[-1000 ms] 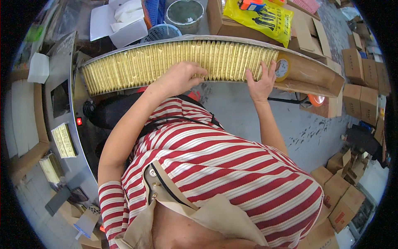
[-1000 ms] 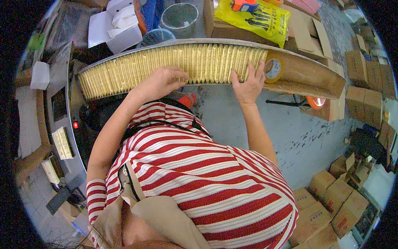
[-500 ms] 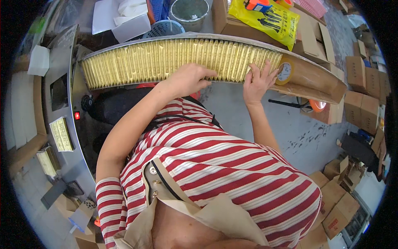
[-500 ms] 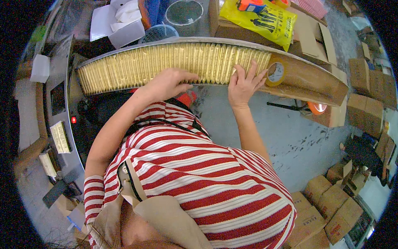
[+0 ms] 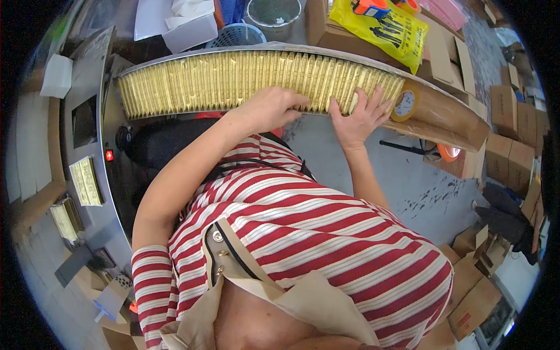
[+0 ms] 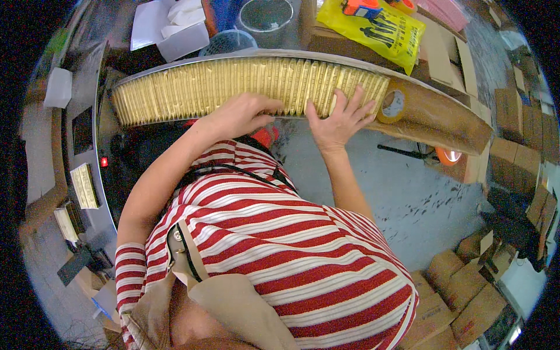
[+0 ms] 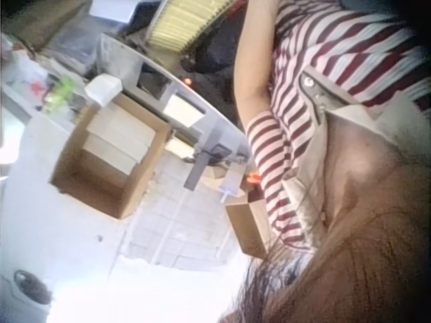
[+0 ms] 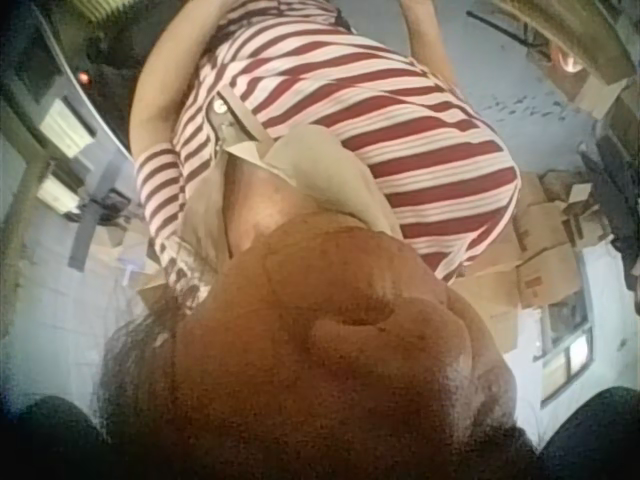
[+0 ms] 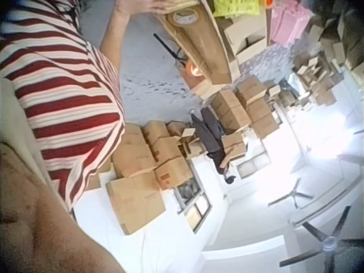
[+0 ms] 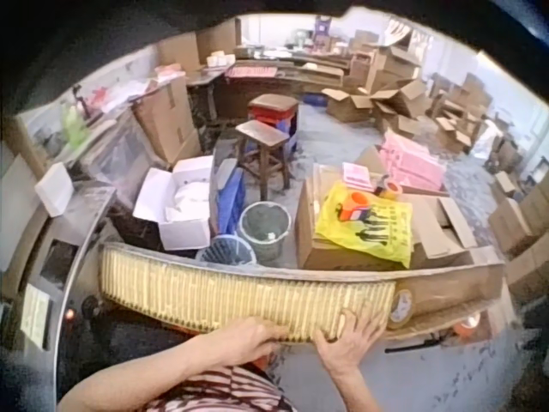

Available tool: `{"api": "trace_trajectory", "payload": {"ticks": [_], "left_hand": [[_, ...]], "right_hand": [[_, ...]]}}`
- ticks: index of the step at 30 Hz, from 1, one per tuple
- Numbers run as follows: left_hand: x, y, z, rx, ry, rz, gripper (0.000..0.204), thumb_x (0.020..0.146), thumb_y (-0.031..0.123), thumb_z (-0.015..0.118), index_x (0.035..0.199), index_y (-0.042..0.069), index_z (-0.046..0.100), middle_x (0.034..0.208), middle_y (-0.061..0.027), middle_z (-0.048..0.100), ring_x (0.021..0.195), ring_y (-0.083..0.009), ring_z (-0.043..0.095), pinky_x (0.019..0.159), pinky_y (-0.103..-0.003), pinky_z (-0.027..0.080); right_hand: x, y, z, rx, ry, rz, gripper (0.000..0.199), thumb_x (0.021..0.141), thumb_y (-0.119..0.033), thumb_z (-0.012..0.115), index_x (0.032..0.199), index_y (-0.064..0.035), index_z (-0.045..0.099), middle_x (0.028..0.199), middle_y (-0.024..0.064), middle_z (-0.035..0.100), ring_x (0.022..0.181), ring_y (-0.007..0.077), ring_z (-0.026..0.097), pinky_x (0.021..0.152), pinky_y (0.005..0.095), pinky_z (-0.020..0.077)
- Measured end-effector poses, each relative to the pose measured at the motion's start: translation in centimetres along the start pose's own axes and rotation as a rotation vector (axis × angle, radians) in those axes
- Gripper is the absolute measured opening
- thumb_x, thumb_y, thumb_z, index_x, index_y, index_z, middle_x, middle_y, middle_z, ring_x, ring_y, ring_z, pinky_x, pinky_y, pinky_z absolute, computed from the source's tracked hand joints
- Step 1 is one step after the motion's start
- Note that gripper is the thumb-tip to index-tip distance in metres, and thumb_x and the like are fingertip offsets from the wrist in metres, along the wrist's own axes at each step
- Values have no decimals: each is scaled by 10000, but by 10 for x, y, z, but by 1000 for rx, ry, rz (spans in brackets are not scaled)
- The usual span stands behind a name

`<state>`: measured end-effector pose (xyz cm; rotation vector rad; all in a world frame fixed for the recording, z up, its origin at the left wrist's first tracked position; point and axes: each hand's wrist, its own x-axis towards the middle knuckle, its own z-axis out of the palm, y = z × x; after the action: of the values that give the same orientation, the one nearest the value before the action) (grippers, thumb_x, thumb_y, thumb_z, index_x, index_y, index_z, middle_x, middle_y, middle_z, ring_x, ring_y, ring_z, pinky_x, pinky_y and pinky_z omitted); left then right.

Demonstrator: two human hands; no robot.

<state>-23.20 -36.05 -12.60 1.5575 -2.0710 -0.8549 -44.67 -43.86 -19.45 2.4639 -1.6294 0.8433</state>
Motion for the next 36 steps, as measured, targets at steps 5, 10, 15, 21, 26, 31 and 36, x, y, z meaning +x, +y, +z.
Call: {"api": "trace_trajectory", "payload": {"ticks": [5,10,15,21,26,31,36], "left_hand": [[6,16,0,96,-8,-201,492,817,138,629,1290,73,513,921,-166,668,834,-364,641,739,-449,510],[2,6,12,207,144,-185,474,823,133,613,1277,63,496,940,-174,664,819,-362,643,722,-446,515],[2,-1,22,396,218,-138,441,796,107,593,1232,85,530,913,-118,657,812,-310,654,738,-429,516],[-1,-3,24,697,221,-77,397,821,148,535,1217,149,554,910,-48,622,820,-213,643,767,-335,460],[-2,-5,28,725,224,-86,380,823,151,532,1200,178,573,930,-38,585,861,-200,609,764,-323,439],[-5,-2,33,731,384,-94,372,793,185,602,1162,233,597,1073,-81,538,969,-222,548,787,-327,432],[-9,12,35,651,412,-260,522,674,288,747,1174,272,599,1249,-162,465,1016,-291,525,833,-361,425]], "right_hand": [[-4,3,2,-10,-57,8,600,710,-435,702,1182,-100,544,1452,219,301,1307,549,210,1020,669,172],[-4,4,1,-7,-87,-3,614,732,-431,697,1212,-89,522,1463,222,276,1315,548,193,1041,656,153],[-5,7,5,33,-83,0,636,708,-448,684,1207,-89,521,1476,218,248,1316,575,167,1020,705,142],[-6,4,1,-3,-116,12,641,750,-464,685,1247,-104,498,1474,224,255,1336,546,164,1045,649,155],[-6,7,2,-8,-128,-8,643,763,-481,673,1255,-107,495,1486,210,239,1344,547,151,1045,649,160],[-8,12,6,-1,-92,-21,655,752,-489,667,1254,-102,504,1485,209,243,1339,556,145,1044,681,142],[-8,12,8,-17,-99,-31,649,768,-502,656,1248,-92,503,1484,208,241,1337,557,144,1041,678,150]]}}
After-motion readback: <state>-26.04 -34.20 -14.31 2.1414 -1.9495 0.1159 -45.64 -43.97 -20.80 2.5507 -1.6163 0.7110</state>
